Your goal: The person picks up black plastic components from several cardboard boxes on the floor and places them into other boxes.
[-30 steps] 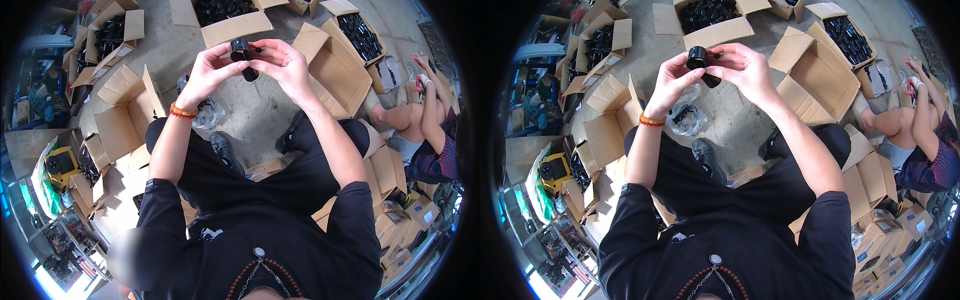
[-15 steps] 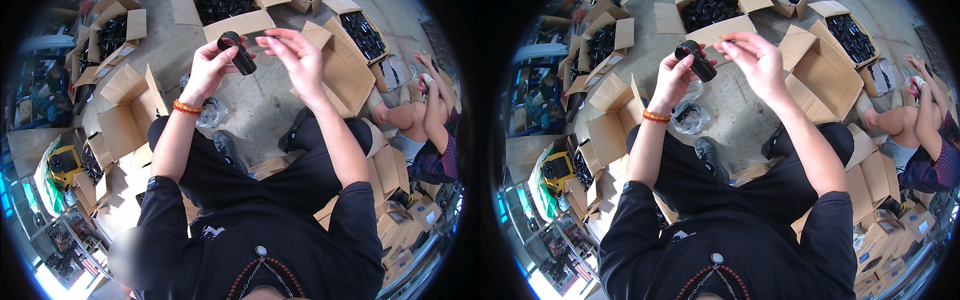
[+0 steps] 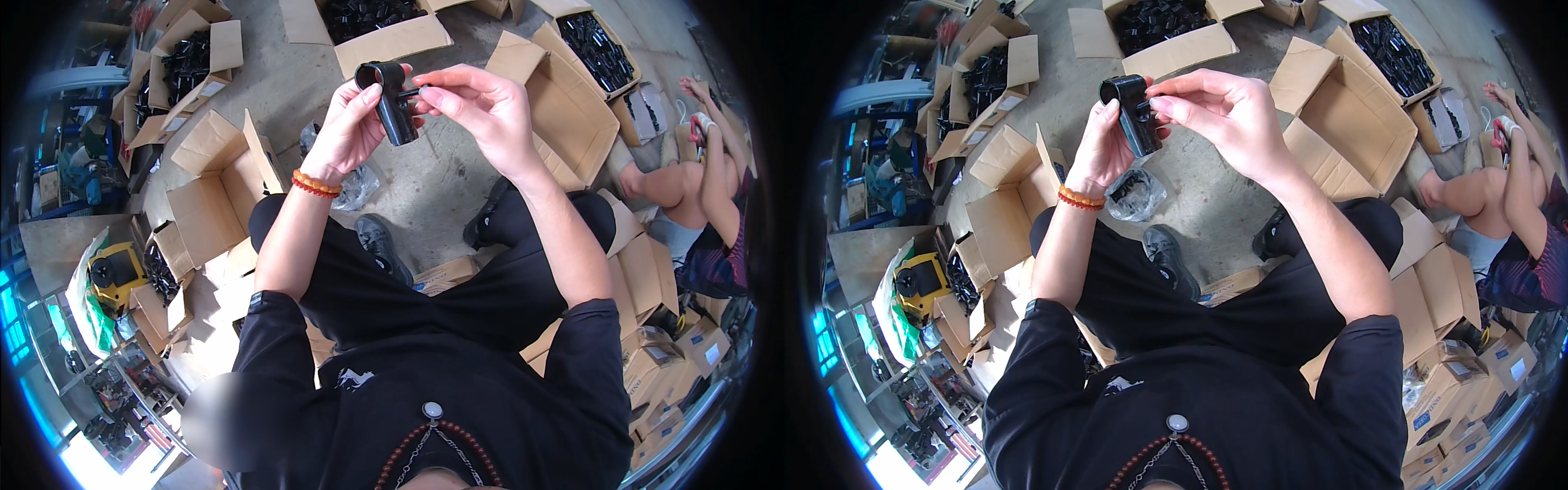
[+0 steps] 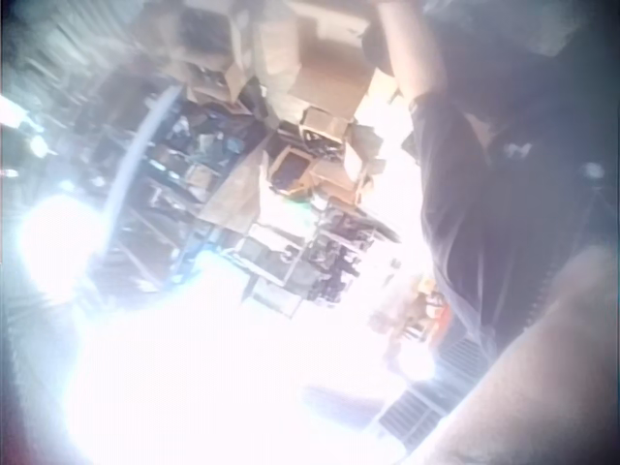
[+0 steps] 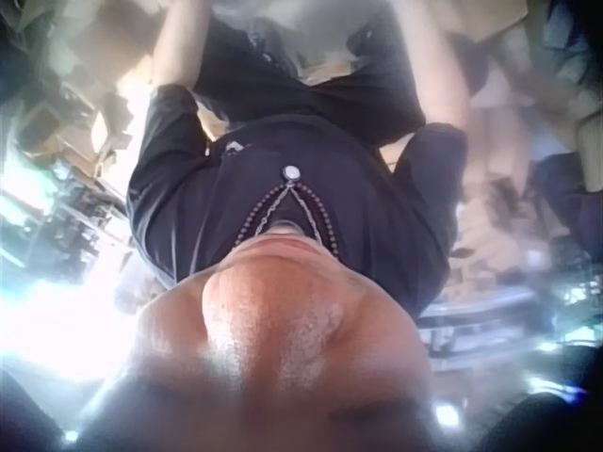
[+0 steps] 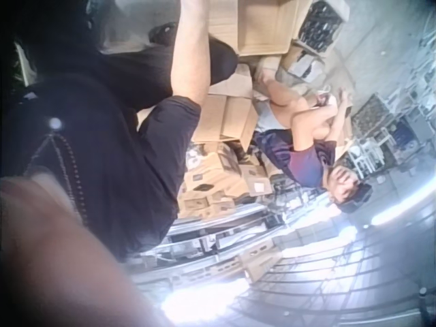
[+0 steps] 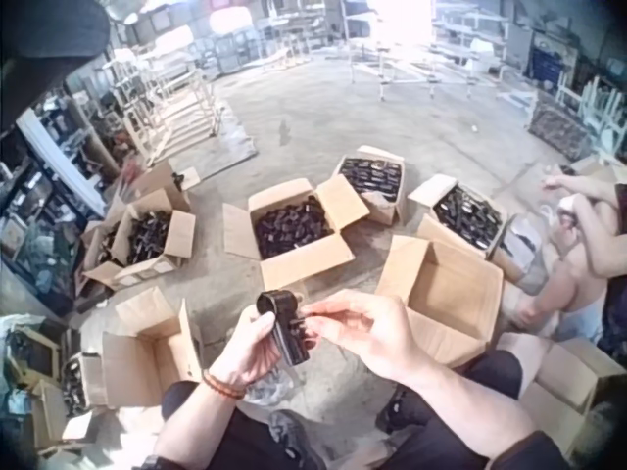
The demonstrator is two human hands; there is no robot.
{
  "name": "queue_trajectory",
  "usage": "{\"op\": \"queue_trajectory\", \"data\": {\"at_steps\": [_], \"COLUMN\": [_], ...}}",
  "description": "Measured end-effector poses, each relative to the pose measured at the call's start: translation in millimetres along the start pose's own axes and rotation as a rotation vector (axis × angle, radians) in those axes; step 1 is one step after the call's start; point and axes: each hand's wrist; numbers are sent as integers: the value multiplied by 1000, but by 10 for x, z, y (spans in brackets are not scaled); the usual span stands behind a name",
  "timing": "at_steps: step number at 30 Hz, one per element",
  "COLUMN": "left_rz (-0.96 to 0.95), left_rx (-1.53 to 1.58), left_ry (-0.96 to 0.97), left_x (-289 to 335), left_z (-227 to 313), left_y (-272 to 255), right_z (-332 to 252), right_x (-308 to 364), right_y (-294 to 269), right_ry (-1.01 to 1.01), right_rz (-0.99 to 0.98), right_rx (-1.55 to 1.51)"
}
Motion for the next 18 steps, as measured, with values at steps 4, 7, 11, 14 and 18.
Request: {"op": "queue_trajectory", "data": {"at_steps": [4, 7, 11, 14, 18], "left_rz": [22, 40, 54, 56, 117], "left_rx": [2, -7, -10, 57, 20], "left_ry": [12, 17, 8, 26, 86], "left_x": [-18, -20, -15, -31, -36], "left_z": [-30, -55, -103, -89, -64], "left_y": [-24, -53, -166, -96, 30], "right_z": [39, 83, 124, 182, 237], "right_x": [-1, -37, -52, -34, -27], "right_y": [-27, -82, -85, -36, 15], "right_ry": [-98, -213, -260, -253, -132], "right_rz": [-10, -15, 39, 97, 155], "right_rx": [146, 387, 517, 562, 410]}}
Point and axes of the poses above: each hand's wrist, its own x-axis away from the middle knuckle, its own y-axis out of the palm, z = x × y, and after that the axes turned 5 degrees about -z, right-handed
